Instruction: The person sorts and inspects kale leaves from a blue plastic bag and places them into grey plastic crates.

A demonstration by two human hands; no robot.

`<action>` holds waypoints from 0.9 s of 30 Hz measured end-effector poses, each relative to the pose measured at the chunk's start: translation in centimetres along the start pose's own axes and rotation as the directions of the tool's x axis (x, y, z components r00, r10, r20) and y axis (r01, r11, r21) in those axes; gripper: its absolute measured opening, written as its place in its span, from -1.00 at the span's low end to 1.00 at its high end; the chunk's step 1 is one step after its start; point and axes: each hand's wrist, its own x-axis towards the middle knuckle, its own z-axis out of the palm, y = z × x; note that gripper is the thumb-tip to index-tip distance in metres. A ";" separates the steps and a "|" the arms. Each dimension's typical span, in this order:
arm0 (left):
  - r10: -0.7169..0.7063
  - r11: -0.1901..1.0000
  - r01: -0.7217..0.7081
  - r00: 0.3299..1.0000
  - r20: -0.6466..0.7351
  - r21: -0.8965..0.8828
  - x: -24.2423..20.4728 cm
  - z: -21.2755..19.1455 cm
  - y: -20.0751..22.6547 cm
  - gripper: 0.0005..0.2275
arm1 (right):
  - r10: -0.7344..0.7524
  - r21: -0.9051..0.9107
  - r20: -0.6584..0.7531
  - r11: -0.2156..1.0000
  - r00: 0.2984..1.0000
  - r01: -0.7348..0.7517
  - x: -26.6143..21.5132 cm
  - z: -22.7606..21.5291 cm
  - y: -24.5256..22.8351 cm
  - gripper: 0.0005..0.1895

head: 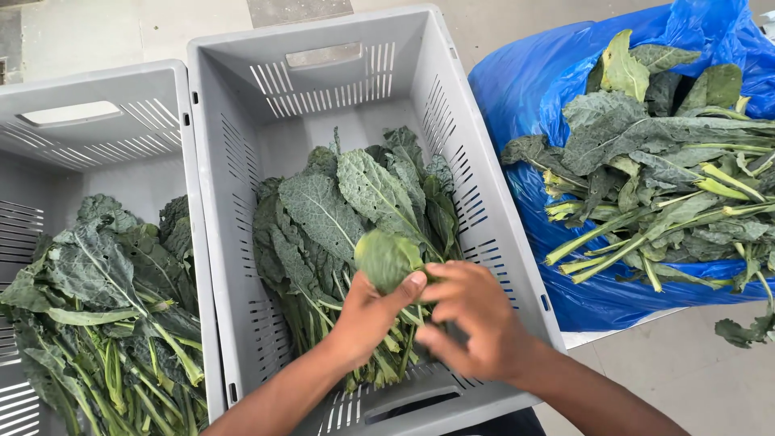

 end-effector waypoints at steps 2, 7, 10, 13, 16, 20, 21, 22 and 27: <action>-0.004 1.000 0.003 0.999 0.047 0.020 0.2 -0.1 0.1 -0.87 | 0.221 0.143 -0.061 0.967 0.973 -0.211 1.2 -0.1 0.0 -0.63; -0.093 0.992 0.090 0.995 0.035 0.091 0.1 -0.1 1.2 -0.87 | 0.641 0.684 0.381 0.289 0.666 -0.669 -2.0 1.1 4.8 -0.76; -0.052 0.999 0.052 0.998 0.046 0.000 0.1 -0.1 1.5 -0.84 | 0.654 0.691 0.356 0.297 0.668 -0.659 -2.7 1.1 5.8 -0.82; 0.040 0.998 -0.040 0.999 0.005 0.046 0.4 -0.6 0.9 -0.88 | 0.647 0.727 0.286 0.334 0.707 -0.600 -1.6 0.6 5.4 -0.80; 0.098 0.987 -0.100 0.995 0.022 0.126 0.3 -0.4 1.7 -0.90 | 0.658 0.755 0.410 0.143 0.632 -0.639 0.4 -0.1 3.7 -0.67; 0.171 0.956 -0.194 0.978 0.120 0.219 -0.1 0.3 2.9 -0.85 | 0.589 0.727 0.466 0.171 0.661 -0.665 -1.5 1.0 4.9 -0.78; 0.113 0.970 -0.129 0.990 0.088 0.206 0.2 0.4 2.8 -0.87 | 0.641 0.758 0.436 0.116 0.632 -0.641 -2.3 1.2 5.6 -0.80; 0.109 0.971 -0.127 0.989 0.099 0.202 -0.2 0.3 2.9 -0.87 | 0.650 0.758 0.430 0.118 0.627 -0.642 -2.4 1.3 5.7 -0.80; 0.072 0.953 -0.055 0.996 -0.047 0.297 -0.1 -1.1 0.1 -0.81 | 0.641 0.804 0.391 0.111 0.661 -0.584 -1.8 0.7 5.7 -0.81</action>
